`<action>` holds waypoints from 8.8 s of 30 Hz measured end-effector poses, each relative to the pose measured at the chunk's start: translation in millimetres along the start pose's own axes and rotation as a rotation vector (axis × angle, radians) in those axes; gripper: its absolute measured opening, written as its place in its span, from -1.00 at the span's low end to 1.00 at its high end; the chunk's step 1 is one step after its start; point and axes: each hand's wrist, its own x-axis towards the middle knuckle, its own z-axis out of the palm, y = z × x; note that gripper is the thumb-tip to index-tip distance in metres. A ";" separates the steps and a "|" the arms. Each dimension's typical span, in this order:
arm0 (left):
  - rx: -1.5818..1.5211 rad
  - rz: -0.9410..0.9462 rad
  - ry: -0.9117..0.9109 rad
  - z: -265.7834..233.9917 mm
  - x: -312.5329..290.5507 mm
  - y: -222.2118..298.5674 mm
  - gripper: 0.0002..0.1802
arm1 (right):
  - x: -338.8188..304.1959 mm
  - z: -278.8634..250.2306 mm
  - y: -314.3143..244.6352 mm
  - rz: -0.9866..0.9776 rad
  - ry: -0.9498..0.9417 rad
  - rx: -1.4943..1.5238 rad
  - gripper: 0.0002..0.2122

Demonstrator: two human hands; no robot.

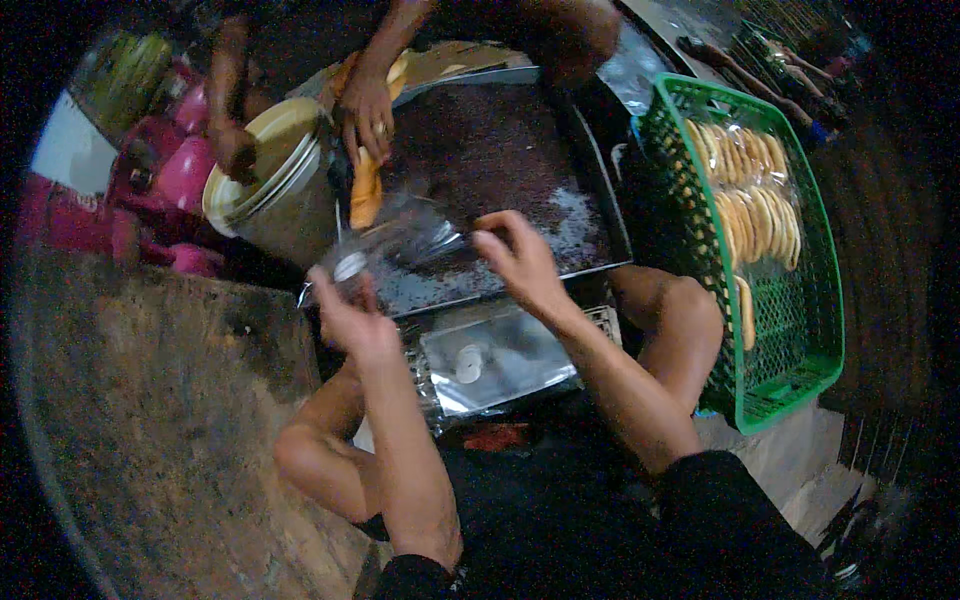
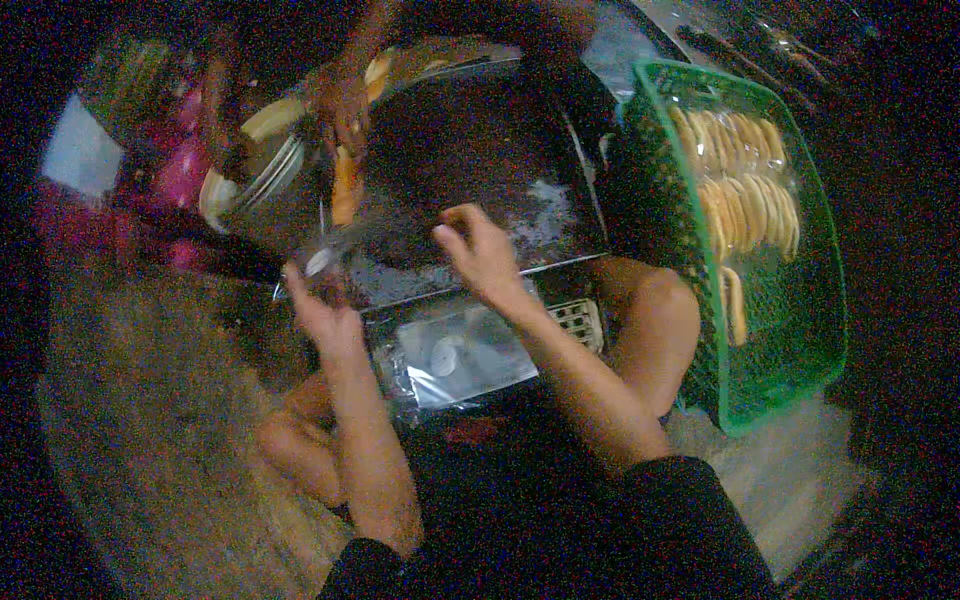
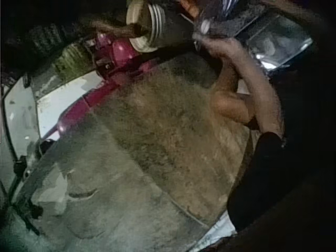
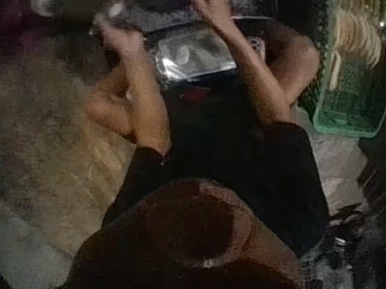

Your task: The person packages buns by placing them into clear plastic bags and arranging them in a green basket. The person repeatedly picks up buns, inserts them into bags, and stacks the filled bags in the basket.

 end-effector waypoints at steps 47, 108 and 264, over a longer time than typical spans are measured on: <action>1.523 -0.130 -1.373 2.4 -155.6 -90.0 -0.23 | -151.5 -345.4 -47.6 0.101 0.507 -1.040 -0.48; 0.447 0.319 -0.708 -43.2 -12.3 -1.7 -0.21 | 14.2 -90.8 -92.1 0.031 -0.195 0.126 -0.50; -0.247 0.089 0.145 -92.7 44.2 106.0 -0.35 | 27.5 149.1 -22.6 -0.302 -0.180 -0.547 -0.16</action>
